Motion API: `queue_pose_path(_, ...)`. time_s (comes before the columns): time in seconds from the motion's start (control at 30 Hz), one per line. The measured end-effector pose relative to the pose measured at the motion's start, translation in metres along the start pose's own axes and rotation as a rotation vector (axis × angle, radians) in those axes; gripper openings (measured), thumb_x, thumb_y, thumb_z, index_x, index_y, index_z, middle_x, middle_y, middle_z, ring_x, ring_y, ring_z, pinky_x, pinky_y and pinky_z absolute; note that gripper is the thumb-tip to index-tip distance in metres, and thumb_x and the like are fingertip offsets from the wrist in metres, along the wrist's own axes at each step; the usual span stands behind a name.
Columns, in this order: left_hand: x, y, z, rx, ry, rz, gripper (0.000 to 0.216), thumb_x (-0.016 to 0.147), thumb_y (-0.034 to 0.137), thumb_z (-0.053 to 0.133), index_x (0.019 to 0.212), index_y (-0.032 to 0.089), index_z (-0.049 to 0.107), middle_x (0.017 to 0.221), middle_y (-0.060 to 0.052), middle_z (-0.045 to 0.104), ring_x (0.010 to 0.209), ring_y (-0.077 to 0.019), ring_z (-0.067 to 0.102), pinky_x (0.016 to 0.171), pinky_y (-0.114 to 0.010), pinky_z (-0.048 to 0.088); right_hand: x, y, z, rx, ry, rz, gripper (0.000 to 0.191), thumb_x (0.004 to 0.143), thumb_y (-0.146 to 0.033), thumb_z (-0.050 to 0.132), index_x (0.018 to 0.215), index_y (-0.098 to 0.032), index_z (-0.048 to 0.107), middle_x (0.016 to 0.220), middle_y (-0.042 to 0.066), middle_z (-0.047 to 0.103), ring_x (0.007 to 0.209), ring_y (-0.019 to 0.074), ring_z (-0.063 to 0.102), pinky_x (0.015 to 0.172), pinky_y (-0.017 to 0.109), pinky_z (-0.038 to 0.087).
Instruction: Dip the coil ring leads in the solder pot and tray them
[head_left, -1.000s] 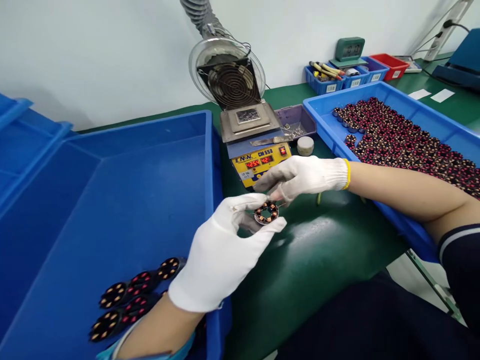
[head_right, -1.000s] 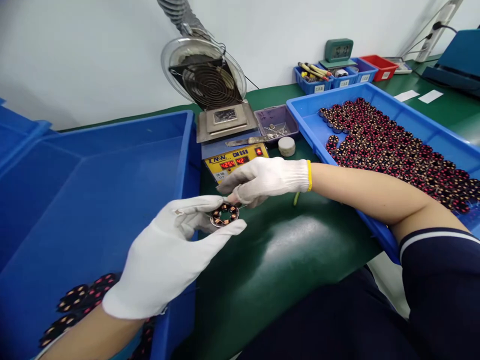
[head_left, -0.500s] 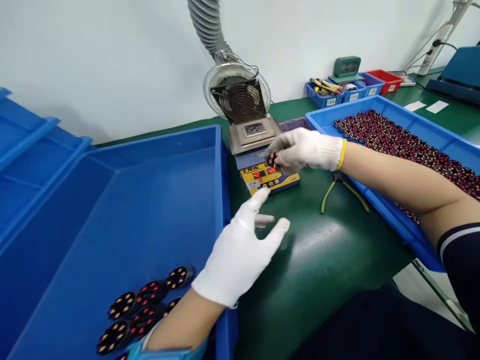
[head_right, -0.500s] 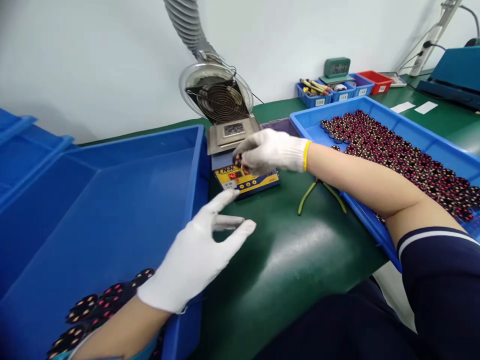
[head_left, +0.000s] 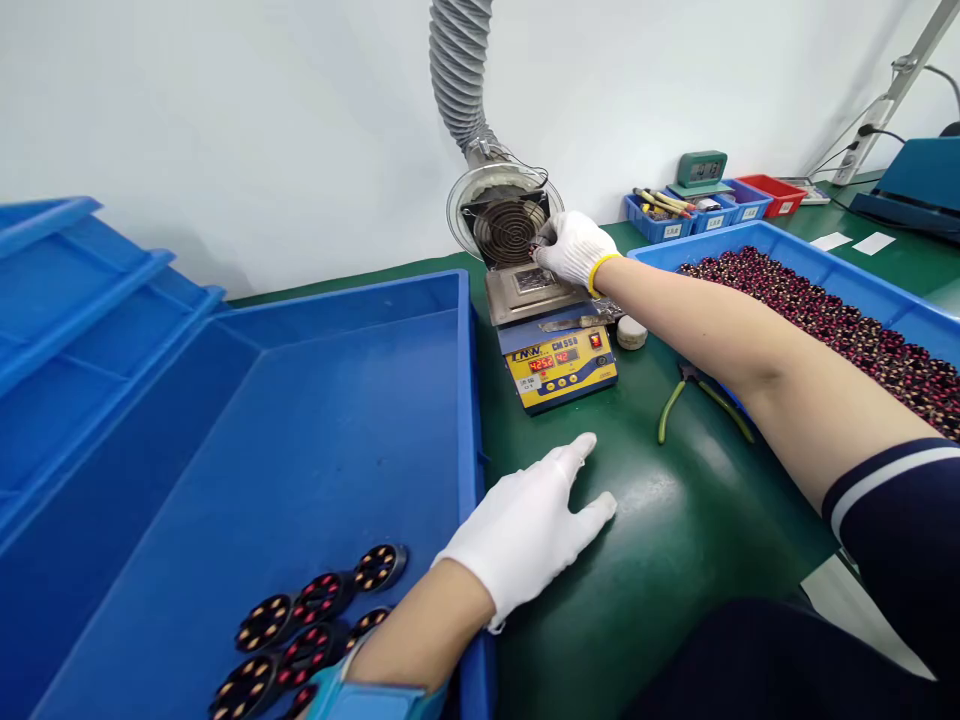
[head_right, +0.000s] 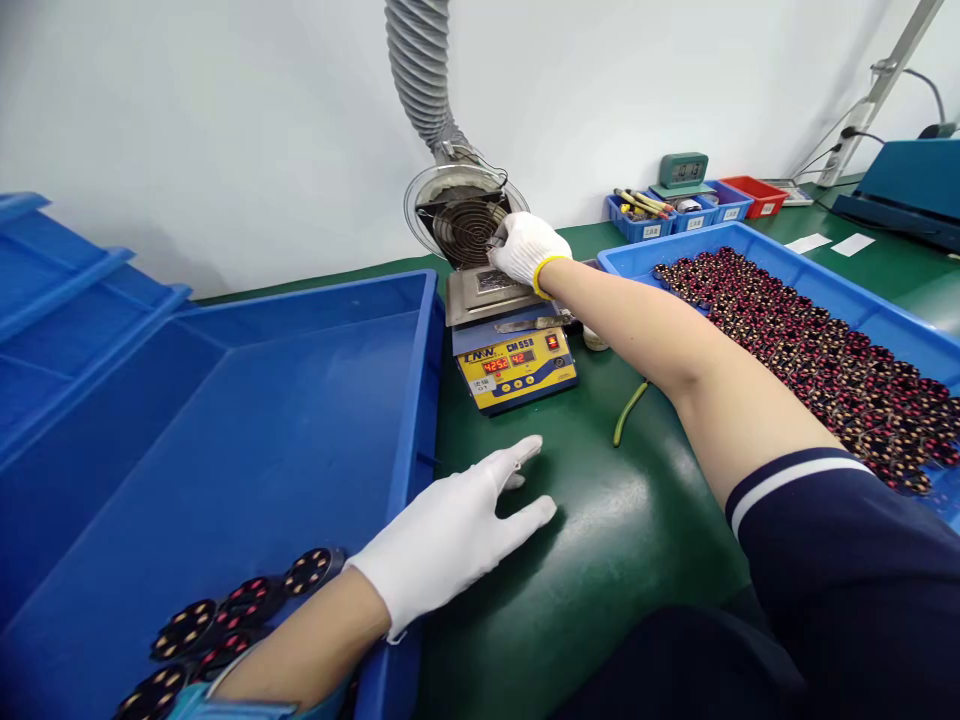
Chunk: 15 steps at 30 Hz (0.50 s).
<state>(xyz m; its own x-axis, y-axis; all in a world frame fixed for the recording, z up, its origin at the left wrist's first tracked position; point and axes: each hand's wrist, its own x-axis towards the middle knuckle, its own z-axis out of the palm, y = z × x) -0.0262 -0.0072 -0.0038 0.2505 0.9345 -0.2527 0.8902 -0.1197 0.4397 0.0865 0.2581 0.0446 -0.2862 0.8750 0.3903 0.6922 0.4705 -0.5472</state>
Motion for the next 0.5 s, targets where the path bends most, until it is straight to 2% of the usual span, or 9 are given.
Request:
queue_pose_path(0.2,0.0,-0.002,0.002,-0.036,0.01,0.01,0.068,0.082,0.051,0.055,0.144,0.025,0.045,0.129,-0.01,0.064,0.111,-0.0301,0.065,0.091,-0.037,0.049,0.0,0.007,0.008,-0.041,-0.022,0.009,0.025,0.079,-0.03,0.061,0.095,-0.014,0.069,0.095,0.009,0.065,0.093,0.0219,0.06,0.086,0.033,0.047)
queue_pose_path(0.33,0.0,-0.002,0.001,-0.017,-0.008,0.003,0.069,0.083,0.053,0.054,0.145,0.025,0.044,0.129,-0.01,0.064,0.112,-0.0303,0.064,0.092,-0.038,0.048,-0.004,0.001,-0.005,0.052,-0.007,0.051,0.023,0.079,-0.031,0.062,0.091,-0.013,0.069,0.089,0.008,0.066,0.088,0.0184,0.06,0.083,0.029,0.047)
queue_pose_path(0.5,0.0,-0.001,-0.001,0.021,-0.035,-0.004,0.069,0.084,0.055,0.052,0.146,0.024,0.043,0.131,-0.012,0.063,0.114,-0.0317,0.063,0.093,-0.04,0.048,-0.006,0.0,-0.026,0.255,-0.018,0.133,0.03,0.078,-0.04,0.067,0.091,-0.013,0.07,0.076,0.004,0.064,0.076,0.0153,0.059,0.073,0.029,0.049)
